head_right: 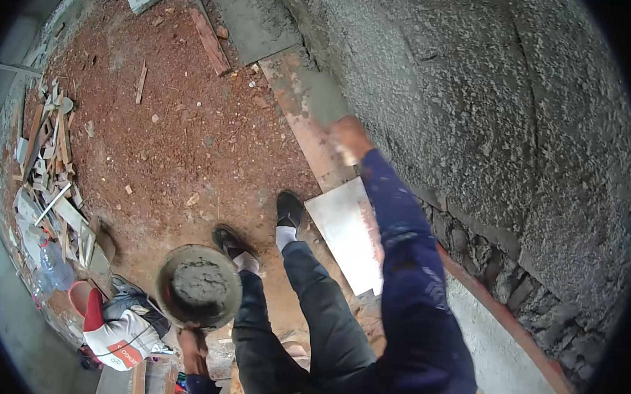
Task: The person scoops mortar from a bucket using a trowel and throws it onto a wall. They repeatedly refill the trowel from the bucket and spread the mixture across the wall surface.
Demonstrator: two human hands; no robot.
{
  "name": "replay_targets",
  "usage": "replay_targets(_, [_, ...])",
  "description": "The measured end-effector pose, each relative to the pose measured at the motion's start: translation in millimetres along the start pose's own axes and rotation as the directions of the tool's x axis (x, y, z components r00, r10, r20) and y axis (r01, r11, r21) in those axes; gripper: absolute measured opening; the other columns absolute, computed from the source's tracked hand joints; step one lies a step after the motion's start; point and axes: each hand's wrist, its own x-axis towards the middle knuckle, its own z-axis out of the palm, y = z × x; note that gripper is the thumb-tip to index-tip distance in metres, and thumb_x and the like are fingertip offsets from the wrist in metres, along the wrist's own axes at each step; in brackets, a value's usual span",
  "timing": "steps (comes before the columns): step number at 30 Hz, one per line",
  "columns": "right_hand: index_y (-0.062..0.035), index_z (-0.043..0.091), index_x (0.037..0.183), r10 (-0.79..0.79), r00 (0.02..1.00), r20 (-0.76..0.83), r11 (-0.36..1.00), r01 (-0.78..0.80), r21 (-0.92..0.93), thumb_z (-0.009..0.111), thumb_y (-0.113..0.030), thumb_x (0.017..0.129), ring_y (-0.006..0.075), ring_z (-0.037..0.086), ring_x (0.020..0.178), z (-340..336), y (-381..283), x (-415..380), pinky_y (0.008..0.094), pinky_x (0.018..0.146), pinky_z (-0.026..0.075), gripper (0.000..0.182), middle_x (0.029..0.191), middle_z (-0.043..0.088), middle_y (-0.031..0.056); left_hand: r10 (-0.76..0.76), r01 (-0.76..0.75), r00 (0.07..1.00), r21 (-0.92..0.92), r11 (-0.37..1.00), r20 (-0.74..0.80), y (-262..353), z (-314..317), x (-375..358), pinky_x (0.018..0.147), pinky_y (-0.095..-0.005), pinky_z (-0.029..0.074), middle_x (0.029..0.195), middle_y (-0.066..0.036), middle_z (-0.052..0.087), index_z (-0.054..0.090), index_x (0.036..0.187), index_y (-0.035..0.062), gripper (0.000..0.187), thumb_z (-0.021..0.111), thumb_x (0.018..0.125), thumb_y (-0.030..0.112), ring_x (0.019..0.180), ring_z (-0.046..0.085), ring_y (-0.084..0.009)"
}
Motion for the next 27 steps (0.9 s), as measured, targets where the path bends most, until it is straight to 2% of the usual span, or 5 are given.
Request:
replay_targets(6, [-0.0051, 0.061, 0.097, 0.050, 0.956, -0.289, 0.941, -0.142, -0.306, 0.058, -0.031, 0.096, 0.0079, 0.048, 0.053, 45.2, -224.2, -226.0, 0.0283, 0.044, 0.041, 0.026, 0.065, 0.052, 0.0002, -0.033, 0.023, 0.989, 0.066, 0.998, 0.145, -55.6, 17.0, 2.6, 0.066, -0.0345, 0.054, 0.089, -0.005, 0.058, 0.055, 0.110, 0.0035, 0.038, 0.059, 0.072, -0.004, 0.073, 0.058, -0.0185])
replay_targets(8, [-0.0026, 0.062, 0.087, -0.261, 0.957, -0.130, 0.624, 0.064, -0.779, 0.057, -0.024, 0.093, 0.0204, 0.062, 0.061, 67.3, -233.1, -275.6, 0.0353, 0.055, 0.049, 0.023, 0.070, 0.064, 0.0122, -0.114, 0.098, 0.984, 0.115, 0.989, 0.139, -23.0, 59.1, -42.4, 0.065, -0.0338, 0.053, 0.091, -0.006, 0.059, 0.055, 0.112, 0.0021, 0.041, 0.058, 0.072, -0.006, 0.073, 0.059, -0.0185])
replay_targets(14, [-0.0020, 0.066, 0.091, -0.047, 0.980, 0.192, -0.124, 0.185, -0.975, 0.051, -0.015, 0.089, 0.0309, 0.070, 0.078, 153.2, -180.7, -329.8, 0.0438, 0.068, 0.055, 0.020, 0.082, 0.069, 0.0191, 0.207, -0.341, 0.796, 0.140, 0.930, 0.569, -10.7, 106.6, -69.5, 0.081, -0.0303, 0.051, 0.112, -0.010, 0.059, 0.047, 0.134, -0.0012, 0.058, 0.049, 0.077, -0.009, 0.095, 0.059, -0.0196])
replay_targets(21, [-0.0010, 0.064, 0.095, 0.120, 0.992, 0.023, 0.204, -0.002, -0.979, 0.053, -0.020, 0.090, 0.0341, 0.068, 0.081, 250.4, -91.7, -347.8, 0.0453, 0.071, 0.054, 0.023, 0.082, 0.067, 0.0190, 0.561, -0.906, 0.314, 0.066, 0.418, 0.766, 14.4, 91.5, -78.3, 0.095, -0.0307, 0.044, 0.125, -0.012, 0.054, 0.041, 0.140, -0.0018, 0.062, 0.049, 0.079, -0.007, 0.111, 0.053, -0.0205])
replay_targets(27, [0.0048, 0.058, 0.115, -0.235, 0.964, 0.127, 0.623, 0.249, -0.742, 0.058, -0.029, 0.089, 0.0466, 0.064, 0.081, 311.6, -43.9, -379.7, 0.0515, 0.076, 0.051, 0.042, 0.083, 0.064, 0.0310, 0.385, -0.638, 0.566, 0.092, 0.765, 0.729, 39.9, 36.1, -80.4, 0.085, -0.0307, 0.049, 0.115, -0.011, 0.060, 0.043, 0.135, -0.0017, 0.058, 0.052, 0.078, -0.009, 0.100, 0.058, -0.0189])
